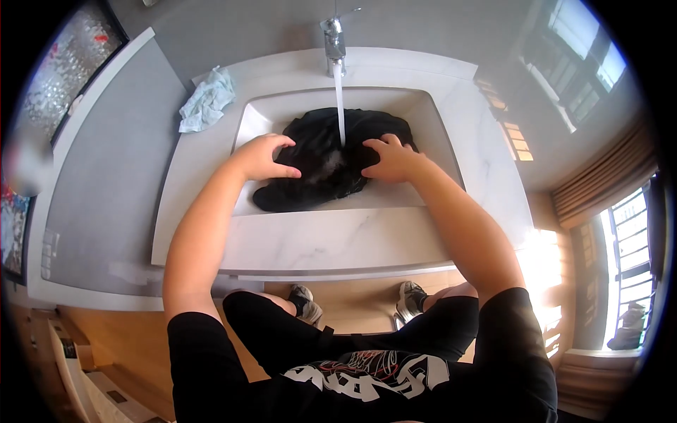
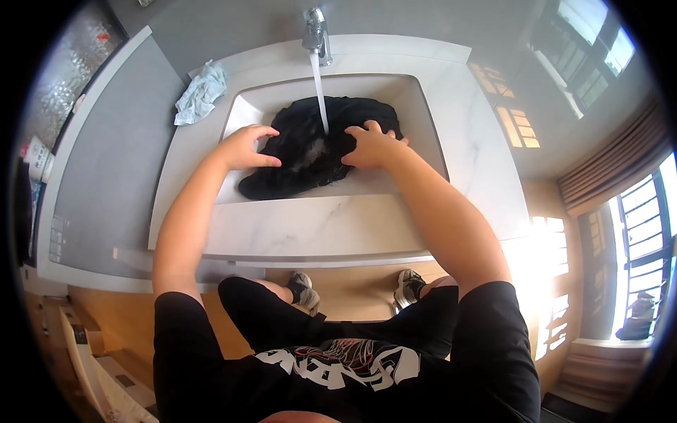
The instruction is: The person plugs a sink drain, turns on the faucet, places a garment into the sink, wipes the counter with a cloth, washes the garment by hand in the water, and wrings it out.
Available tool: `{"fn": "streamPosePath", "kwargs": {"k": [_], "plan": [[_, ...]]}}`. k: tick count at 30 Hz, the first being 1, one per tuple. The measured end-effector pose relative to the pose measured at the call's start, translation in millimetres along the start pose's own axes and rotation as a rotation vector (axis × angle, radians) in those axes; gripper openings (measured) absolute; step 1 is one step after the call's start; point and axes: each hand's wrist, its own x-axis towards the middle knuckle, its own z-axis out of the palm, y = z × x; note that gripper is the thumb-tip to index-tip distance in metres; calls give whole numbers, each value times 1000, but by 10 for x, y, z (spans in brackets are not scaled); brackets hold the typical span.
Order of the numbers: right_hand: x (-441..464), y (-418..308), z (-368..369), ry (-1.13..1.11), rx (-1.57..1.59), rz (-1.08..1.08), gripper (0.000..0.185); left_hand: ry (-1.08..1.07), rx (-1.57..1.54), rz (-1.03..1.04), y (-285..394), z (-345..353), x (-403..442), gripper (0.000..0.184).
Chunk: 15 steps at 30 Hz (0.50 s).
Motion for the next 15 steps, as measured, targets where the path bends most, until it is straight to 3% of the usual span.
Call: {"fn": "streamPosePath", "kwargs": {"k": [5,8,9,12,13,15], "plan": [[-112,-45,39,172,-230,-22,72,-67,385,94,225,145,-71,87],[-109,-110,-148,111,-294,-107,75,-241,428,-54,457,184,-20,100],[28,-58,-130,190,-293,-162,92,-280,470,-119,572,204,11,117],[55,-176,-256,279,-406,-183,114,-187,609,-116,699,263,170,130],[194,-144,-233,205,-480,-181,131,-195,644,-124,656,286,286,137],[382,-98,-136,176,-521,-181,135,-181,713,-78,645,273,428,137]]}}
